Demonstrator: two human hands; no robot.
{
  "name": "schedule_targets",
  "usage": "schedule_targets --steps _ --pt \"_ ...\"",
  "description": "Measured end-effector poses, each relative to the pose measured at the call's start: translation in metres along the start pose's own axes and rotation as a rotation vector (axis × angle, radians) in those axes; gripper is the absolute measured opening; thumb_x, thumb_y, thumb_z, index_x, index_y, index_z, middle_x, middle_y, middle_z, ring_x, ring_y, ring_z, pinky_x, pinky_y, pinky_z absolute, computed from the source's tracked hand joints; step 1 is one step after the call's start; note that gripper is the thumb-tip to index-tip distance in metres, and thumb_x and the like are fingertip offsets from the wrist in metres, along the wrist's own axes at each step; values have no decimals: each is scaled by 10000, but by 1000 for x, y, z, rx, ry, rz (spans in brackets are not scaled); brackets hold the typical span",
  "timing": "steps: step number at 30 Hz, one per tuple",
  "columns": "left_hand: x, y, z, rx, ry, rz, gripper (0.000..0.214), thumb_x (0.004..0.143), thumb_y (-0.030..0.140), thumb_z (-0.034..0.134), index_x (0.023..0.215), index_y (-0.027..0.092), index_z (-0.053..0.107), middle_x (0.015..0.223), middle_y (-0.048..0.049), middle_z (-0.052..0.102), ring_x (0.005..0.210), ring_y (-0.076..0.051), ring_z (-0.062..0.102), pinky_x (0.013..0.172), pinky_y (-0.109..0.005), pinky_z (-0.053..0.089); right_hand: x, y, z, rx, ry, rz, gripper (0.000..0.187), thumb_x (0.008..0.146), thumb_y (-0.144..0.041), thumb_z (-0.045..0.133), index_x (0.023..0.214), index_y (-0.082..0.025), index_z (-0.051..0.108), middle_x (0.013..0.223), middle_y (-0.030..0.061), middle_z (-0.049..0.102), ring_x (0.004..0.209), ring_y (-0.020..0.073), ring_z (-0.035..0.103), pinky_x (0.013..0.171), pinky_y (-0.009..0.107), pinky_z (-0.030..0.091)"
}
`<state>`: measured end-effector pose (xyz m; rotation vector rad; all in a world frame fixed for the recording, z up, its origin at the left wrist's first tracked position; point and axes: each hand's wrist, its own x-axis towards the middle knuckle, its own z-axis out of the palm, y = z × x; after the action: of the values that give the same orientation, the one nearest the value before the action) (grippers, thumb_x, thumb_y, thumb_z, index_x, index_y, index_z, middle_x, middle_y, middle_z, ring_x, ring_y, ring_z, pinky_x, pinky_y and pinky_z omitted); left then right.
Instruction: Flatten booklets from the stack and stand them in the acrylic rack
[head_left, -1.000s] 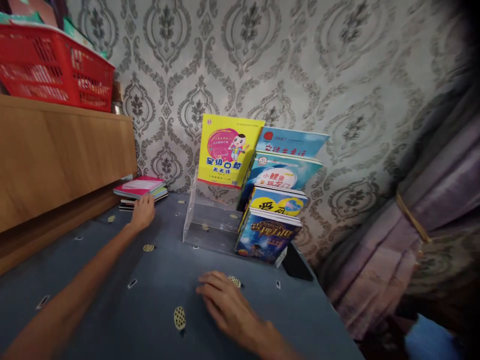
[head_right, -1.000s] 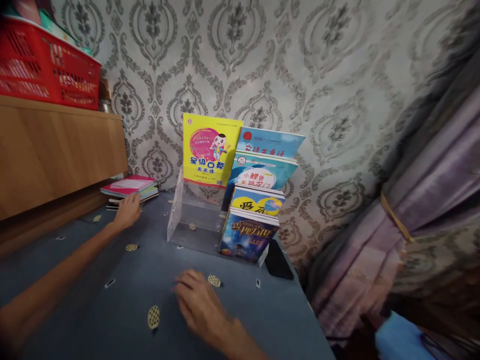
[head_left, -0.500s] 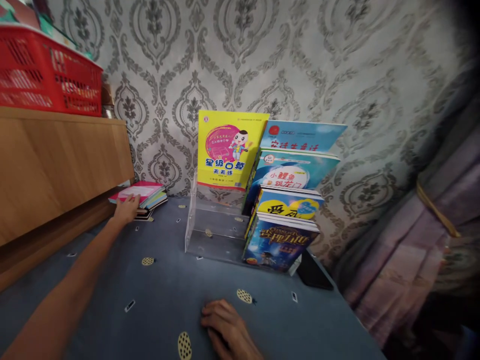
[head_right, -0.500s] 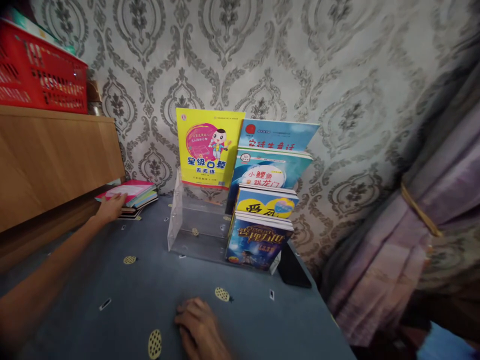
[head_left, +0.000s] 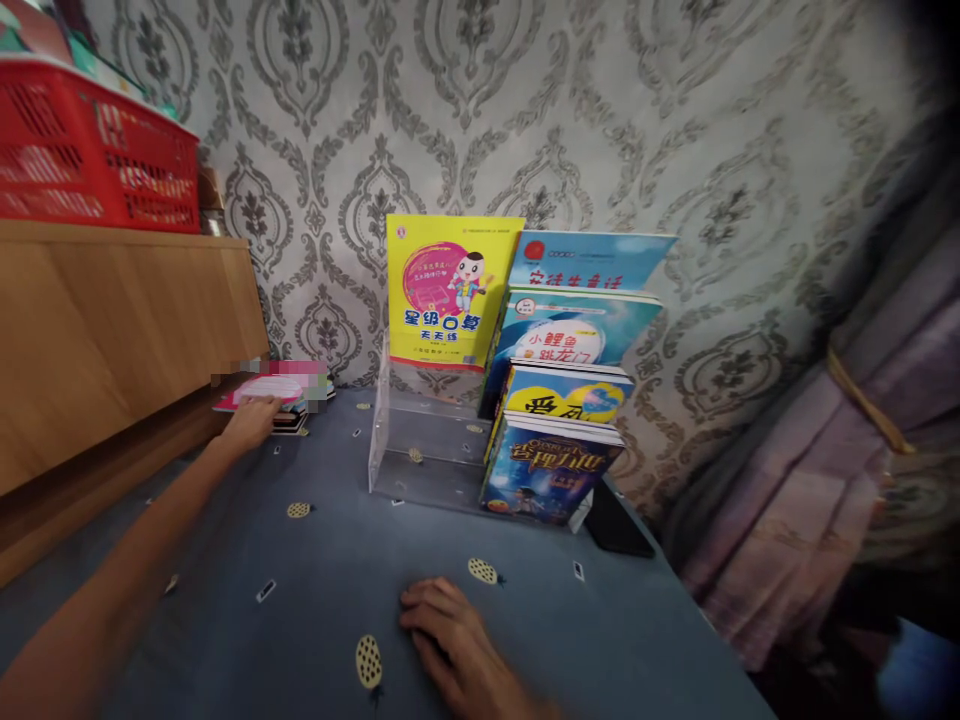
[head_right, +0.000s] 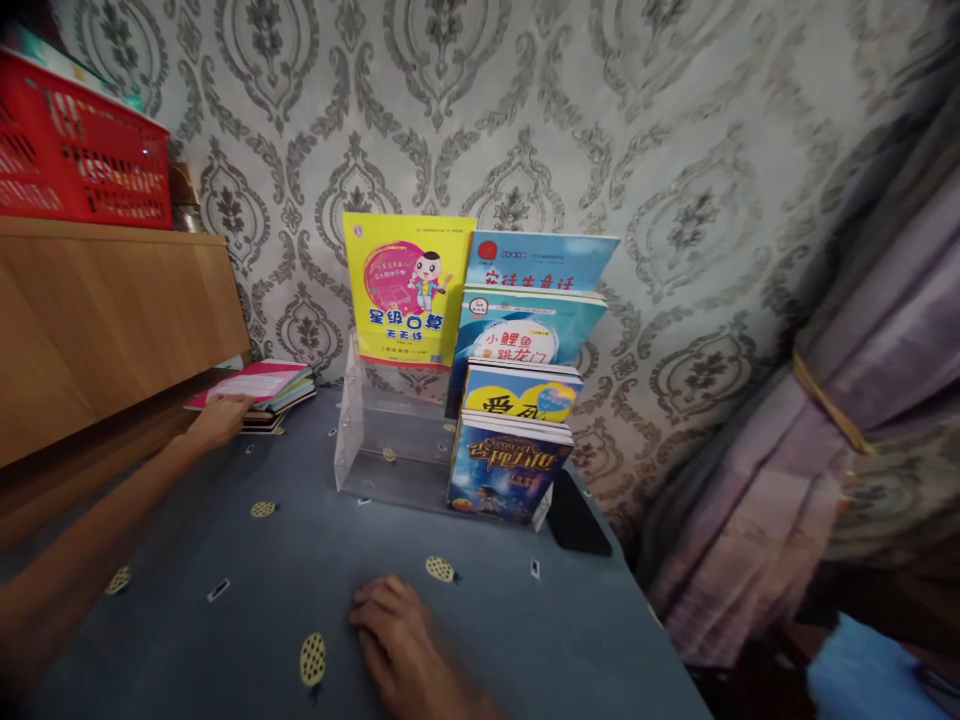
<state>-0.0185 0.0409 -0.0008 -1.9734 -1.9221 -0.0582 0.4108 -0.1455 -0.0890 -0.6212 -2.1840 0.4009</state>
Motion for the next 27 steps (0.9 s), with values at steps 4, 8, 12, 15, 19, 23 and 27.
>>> schedule_targets --steps 4,8,12,15,19,23,27 --pt "-13 12 -3 -5 16 49 407 805 27 388 1113 143 629 1140 -163 678 1056 -298 650 963 -447 420 -3 4 4 -2 3 -26 310 910 -85 504 1152 -251 603 1127 72 712 1117 200 665 995 373 550" --pt "-30 22 -5 -13 22 94 360 851 30 378 1108 138 606 1132 -160 657 1039 -287 645 965 -431 421 -3 7 6 -8 -57 -16 265 924 -78 510 1114 -226 621 1110 84 714 1106 197 663 1018 380 523" --pt "-50 31 -4 -36 19 126 284 945 111 343 1038 142 610 1046 -151 658 985 -283 649 912 -416 451 -5 11 9 22 -45 -18 259 941 -87 505 1130 -229 609 1113 82 707 1105 198 658 1005 404 525" --pt "-66 38 -2 -49 8 151 275 993 208 340 1016 161 610 1019 -129 659 952 -268 648 892 -400 463 -7 13 10 38 -63 -8 251 946 -91 502 1125 -226 615 1132 87 700 1124 203 647 997 413 528" --pt "-92 48 3 -103 -7 192 292 1009 259 329 987 177 609 997 -109 653 933 -252 638 868 -384 473 -6 12 10 41 -60 -10 252 948 -93 490 1122 -221 620 1129 89 704 1107 203 652 991 414 532" --pt "-123 59 4 -230 -37 257 303 1012 277 331 995 192 622 1000 -95 656 943 -236 635 868 -368 480 -5 10 9 28 -63 4 256 947 -102 484 1113 -225 635 1119 88 711 1100 208 653 1000 418 527" --pt "-143 65 -3 -319 -40 327 351 1017 419 368 1008 205 645 1060 -89 670 1012 -235 632 918 -361 471 -5 13 12 39 -71 0 246 940 -97 495 1095 -220 642 1107 86 714 1085 204 653 993 411 525"
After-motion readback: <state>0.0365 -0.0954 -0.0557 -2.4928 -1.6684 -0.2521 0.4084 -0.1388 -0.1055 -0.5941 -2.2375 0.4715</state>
